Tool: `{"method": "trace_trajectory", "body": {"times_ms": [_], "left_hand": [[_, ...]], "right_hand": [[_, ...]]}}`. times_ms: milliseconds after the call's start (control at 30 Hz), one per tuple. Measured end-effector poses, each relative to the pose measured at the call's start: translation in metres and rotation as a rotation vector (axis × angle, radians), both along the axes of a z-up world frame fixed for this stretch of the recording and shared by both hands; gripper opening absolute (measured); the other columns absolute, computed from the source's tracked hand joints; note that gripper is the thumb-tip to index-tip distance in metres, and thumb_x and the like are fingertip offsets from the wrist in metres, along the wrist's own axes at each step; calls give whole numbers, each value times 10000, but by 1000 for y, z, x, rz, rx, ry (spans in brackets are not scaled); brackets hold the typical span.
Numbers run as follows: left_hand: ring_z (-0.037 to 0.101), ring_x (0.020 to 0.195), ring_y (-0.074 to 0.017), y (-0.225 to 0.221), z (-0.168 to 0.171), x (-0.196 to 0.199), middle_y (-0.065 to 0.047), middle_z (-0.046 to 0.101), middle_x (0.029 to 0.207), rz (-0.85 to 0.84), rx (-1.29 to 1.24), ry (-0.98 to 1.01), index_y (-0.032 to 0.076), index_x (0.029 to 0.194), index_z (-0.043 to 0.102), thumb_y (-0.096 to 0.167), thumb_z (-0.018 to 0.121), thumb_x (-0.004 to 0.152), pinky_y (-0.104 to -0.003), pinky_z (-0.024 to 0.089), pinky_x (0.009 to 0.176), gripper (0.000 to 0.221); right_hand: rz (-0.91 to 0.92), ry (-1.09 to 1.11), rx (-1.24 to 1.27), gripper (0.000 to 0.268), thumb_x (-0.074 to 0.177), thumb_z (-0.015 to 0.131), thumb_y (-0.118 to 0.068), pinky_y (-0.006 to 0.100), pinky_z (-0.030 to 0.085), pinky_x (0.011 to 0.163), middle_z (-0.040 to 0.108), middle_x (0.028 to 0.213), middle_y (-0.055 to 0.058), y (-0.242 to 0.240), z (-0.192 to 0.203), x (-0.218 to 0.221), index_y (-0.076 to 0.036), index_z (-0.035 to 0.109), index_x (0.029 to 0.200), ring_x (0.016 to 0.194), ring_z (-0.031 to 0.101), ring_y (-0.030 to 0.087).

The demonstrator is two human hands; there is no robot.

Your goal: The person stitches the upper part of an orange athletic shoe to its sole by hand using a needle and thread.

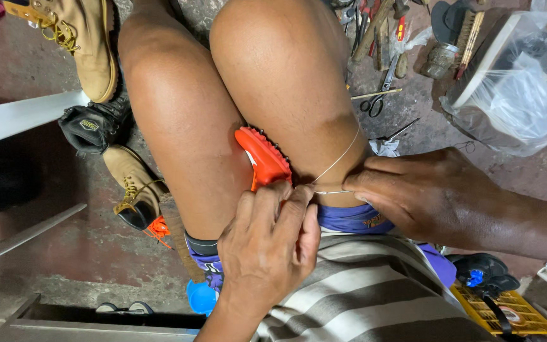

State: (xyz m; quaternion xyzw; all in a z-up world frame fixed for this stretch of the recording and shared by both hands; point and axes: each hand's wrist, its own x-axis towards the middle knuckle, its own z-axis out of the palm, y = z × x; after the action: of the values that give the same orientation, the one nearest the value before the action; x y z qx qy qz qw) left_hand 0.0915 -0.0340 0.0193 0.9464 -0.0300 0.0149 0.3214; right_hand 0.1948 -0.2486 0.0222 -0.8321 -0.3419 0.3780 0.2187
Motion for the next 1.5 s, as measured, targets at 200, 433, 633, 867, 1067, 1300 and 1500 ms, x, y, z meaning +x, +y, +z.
{"method": "trace_trajectory", "body": {"times_ms": [200,433,633,867,1067,1300,1500], "left_hand": [[607,825,-214,-2,-8,1,-48,634,1034,16,74,-48,74,1072,723,169,803,918,-339,515,620,197],[610,826,-225,-1,-11,-3,-52,639,1028,22,75,-37,70,1040,711,144,813,905,-350,522,632,185],[613,830,-226,-2,-10,0,-67,629,1026,48,68,-60,63,1068,715,166,826,906,-349,518,629,222],[619,847,-228,-2,-12,-2,-62,634,1025,50,49,-35,73,1049,712,154,811,912,-356,519,628,187],[631,911,-263,1,-8,-2,-94,635,1093,21,18,28,44,1050,699,145,776,927,-380,534,666,177],[631,873,-227,-2,-6,3,-74,618,1021,59,-1,-1,68,1118,735,167,782,920,-350,534,666,226],[640,853,-216,-2,-10,4,-60,623,989,43,12,-3,63,1050,734,152,789,946,-346,537,665,148]], "right_hand": [[-4,-94,65,331,830,716,-207,380,591,540,728,1025,36,3,1,6,-156,691,1156,679,730,244],[9,-78,22,350,852,687,-222,385,608,587,735,1081,36,1,-2,5,-171,688,1198,773,746,254],[11,-5,-51,370,873,671,-225,383,601,617,728,1093,9,2,0,6,-192,677,1242,809,739,240],[1,-41,-9,377,834,696,-218,390,605,622,730,1111,30,2,-1,6,-180,690,1209,809,741,254],[-1,-78,-8,356,849,673,-230,391,599,652,718,1210,42,-1,-7,4,-190,694,1203,837,738,269],[12,-27,-20,375,861,645,-212,388,590,621,729,1095,-3,0,-2,6,-211,683,1234,812,735,254],[16,7,-38,331,868,652,-228,385,594,615,724,1011,7,5,0,8,-196,691,1194,757,732,250]]}}
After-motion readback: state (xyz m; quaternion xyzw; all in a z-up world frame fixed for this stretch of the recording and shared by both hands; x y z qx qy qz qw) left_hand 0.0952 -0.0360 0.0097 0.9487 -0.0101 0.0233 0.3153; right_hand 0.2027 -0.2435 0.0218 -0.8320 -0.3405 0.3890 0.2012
